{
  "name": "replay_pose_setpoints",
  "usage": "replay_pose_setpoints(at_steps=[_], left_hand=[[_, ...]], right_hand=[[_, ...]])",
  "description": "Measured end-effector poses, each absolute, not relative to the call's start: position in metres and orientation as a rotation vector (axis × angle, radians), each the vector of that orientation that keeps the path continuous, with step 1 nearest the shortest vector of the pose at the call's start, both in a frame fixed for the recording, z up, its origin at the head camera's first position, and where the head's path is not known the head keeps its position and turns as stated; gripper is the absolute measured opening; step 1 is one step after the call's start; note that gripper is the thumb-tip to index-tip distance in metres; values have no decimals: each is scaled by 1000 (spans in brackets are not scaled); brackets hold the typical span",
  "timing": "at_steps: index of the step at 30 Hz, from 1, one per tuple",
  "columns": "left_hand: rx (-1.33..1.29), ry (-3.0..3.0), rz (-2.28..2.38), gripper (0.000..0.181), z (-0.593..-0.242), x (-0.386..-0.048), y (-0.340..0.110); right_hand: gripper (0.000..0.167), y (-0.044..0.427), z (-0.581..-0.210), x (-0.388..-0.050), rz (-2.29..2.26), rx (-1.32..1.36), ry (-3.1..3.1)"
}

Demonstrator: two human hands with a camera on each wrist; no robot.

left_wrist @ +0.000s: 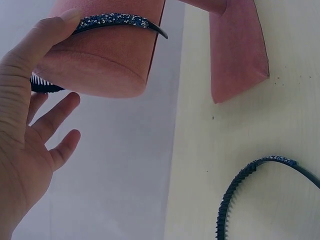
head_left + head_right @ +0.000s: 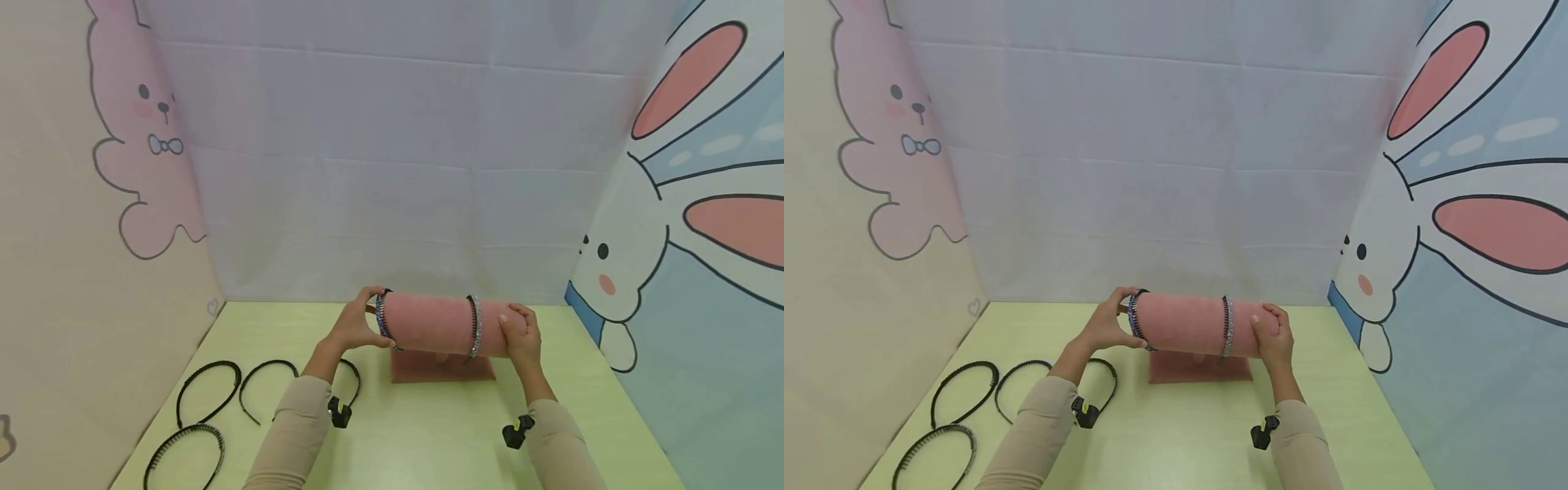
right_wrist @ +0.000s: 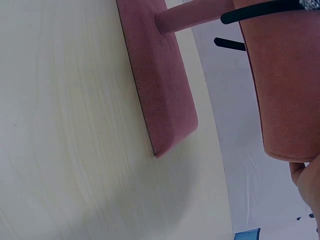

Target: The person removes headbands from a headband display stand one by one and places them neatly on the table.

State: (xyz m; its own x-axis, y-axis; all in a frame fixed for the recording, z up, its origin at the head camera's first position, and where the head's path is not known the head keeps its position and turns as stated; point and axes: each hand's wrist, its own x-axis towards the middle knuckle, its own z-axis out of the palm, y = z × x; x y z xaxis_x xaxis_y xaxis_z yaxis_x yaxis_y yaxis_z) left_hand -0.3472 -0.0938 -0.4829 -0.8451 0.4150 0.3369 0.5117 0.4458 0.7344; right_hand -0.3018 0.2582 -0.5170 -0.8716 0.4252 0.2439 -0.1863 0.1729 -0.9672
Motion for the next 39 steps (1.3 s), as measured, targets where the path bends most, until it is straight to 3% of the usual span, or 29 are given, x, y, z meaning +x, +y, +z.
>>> replay_pose_setpoints(at_steps=[39], left_hand=[[-600,-2522,-1541,100,-501,-340,-114]], right_hand=[[39,256,-514,-298,1742,-165,-1969]])
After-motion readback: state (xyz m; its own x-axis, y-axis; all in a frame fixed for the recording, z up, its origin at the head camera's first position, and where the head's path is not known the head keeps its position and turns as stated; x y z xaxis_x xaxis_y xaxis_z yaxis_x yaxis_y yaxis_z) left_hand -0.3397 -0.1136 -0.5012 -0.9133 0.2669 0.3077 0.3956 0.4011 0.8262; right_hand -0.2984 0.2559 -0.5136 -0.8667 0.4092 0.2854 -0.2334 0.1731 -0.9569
